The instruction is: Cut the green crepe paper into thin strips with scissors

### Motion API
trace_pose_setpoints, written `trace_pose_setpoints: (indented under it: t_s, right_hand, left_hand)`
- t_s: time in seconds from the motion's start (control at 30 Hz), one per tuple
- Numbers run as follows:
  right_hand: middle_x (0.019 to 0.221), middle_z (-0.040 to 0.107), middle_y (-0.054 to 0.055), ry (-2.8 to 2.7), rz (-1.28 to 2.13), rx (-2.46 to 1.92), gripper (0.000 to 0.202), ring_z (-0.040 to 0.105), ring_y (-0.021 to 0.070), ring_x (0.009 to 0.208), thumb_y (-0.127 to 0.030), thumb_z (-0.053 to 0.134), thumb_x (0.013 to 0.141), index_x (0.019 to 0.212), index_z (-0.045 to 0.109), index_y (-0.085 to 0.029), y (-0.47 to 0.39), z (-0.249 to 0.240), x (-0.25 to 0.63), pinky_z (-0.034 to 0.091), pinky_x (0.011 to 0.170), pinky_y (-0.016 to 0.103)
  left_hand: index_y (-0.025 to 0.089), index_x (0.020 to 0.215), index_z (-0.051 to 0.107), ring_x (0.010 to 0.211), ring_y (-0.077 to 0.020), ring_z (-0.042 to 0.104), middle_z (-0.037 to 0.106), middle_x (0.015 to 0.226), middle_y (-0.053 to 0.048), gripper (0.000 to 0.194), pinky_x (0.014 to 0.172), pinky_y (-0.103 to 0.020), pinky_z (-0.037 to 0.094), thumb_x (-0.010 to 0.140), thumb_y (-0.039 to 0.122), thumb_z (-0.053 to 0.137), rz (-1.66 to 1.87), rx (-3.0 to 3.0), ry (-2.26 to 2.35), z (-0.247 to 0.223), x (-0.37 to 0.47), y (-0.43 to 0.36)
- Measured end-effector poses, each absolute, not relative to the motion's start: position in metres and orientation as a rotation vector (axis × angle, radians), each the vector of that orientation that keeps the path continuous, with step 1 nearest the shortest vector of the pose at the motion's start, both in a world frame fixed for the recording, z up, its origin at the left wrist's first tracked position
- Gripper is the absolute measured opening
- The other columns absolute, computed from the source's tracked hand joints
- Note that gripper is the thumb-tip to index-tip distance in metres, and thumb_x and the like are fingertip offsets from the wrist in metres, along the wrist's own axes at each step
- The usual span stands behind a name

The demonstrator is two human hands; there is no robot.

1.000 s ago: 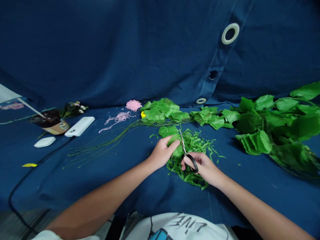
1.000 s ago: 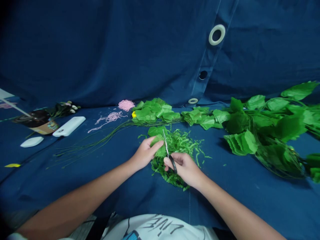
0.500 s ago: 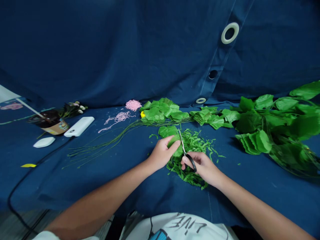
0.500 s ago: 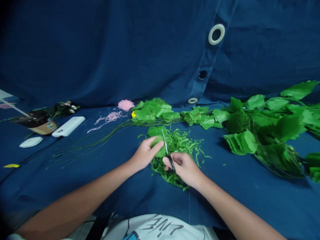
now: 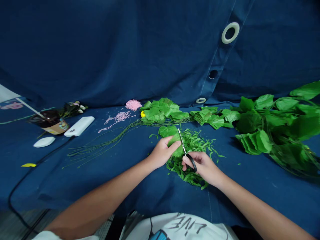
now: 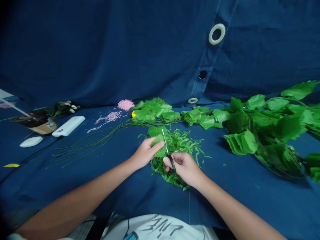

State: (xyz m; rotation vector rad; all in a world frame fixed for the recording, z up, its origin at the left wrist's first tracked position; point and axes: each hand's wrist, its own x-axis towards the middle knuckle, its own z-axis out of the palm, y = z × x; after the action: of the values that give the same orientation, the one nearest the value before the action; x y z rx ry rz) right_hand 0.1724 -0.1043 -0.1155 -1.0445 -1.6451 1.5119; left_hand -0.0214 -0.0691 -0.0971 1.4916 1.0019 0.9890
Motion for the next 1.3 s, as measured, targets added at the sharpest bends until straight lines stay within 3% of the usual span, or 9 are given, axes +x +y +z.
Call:
trace_pose_setpoints:
  t_s: [0.13, 0.4, 0.77, 0.97, 1.17, 1.3]
  right_hand:
    - [0.069, 0.068, 0.004, -1.615, 1.526, -1.047, 0.044, 0.044, 0.0099, 0.049, -0.058, 0.067, 0.084, 0.071, 0.066, -0.015, -0.1041, -0.1163, 0.1725, 0.028, 0.044, 0.022]
    - [0.068, 0.065, 0.002, -1.651, 1.546, -1.012, 0.043, 0.043, 0.0106, 0.052, -0.057, 0.064, 0.087, 0.082, 0.072, -0.015, -0.1030, -0.1151, 0.1740, 0.030, 0.046, 0.022]
    - [0.069, 0.069, 0.003, -1.620, 1.543, -1.031, 0.041, 0.042, 0.0087, 0.049, -0.054, 0.066, 0.087, 0.078, 0.069, -0.014, -0.1041, -0.1163, 0.1739, 0.026, 0.044, 0.021]
    - [0.067, 0.068, 0.003, -1.590, 1.545, -1.040, 0.041, 0.041, 0.0081, 0.049, -0.052, 0.069, 0.086, 0.070, 0.066, -0.014, -0.1031, -0.1182, 0.1736, 0.026, 0.043, 0.020]
    - [0.071, 0.068, 0.003, -1.621, 1.565, -0.998, 0.038, 0.042, 0.0090, 0.051, -0.051, 0.064, 0.090, 0.088, 0.073, -0.015, -0.1024, -0.1166, 0.1746, 0.029, 0.046, 0.020]
    - [0.071, 0.065, 0.003, -1.668, 1.528, -1.012, 0.038, 0.043, 0.0098, 0.054, -0.051, 0.064, 0.090, 0.086, 0.073, -0.014, -0.1025, -0.1175, 0.1742, 0.030, 0.046, 0.020]
  left_hand:
    - [0.017, 0.089, 0.062, 0.042, -0.0076, 0.035, 0.045, 0.054, 0.006, 0.034, 0.039, -0.021, 0.023, 0.086, 0.050, 0.062, 0.943, 1.422, 1.021, -0.0999, -0.0221, -0.0670]
    - [0.016, 0.083, 0.060, 0.041, -0.0064, 0.036, 0.045, 0.053, 0.006, 0.033, 0.039, -0.020, 0.025, 0.088, 0.049, 0.060, 0.946, 1.359, 1.013, -0.0980, -0.0212, -0.0678]
    - [0.015, 0.084, 0.061, 0.038, -0.0044, 0.032, 0.041, 0.050, 0.008, 0.033, 0.038, -0.019, 0.021, 0.085, 0.047, 0.066, 0.894, 1.319, 0.974, -0.0951, -0.0226, -0.0672]
    - [0.015, 0.086, 0.061, 0.039, -0.0052, 0.035, 0.044, 0.052, 0.007, 0.036, 0.037, -0.018, 0.023, 0.087, 0.051, 0.062, 0.907, 1.293, 1.000, -0.0942, -0.0208, -0.0678]
    - [0.016, 0.098, 0.063, 0.041, -0.0070, 0.034, 0.046, 0.054, 0.006, 0.039, 0.038, -0.020, 0.022, 0.089, 0.053, 0.058, 0.934, 1.366, 1.029, -0.0955, -0.0214, -0.0675]
    - [0.015, 0.096, 0.067, 0.047, -0.0104, 0.042, 0.052, 0.056, 0.004, 0.038, 0.044, -0.022, 0.029, 0.087, 0.051, 0.061, 0.993, 1.452, 1.061, -0.0963, -0.0213, -0.0673]
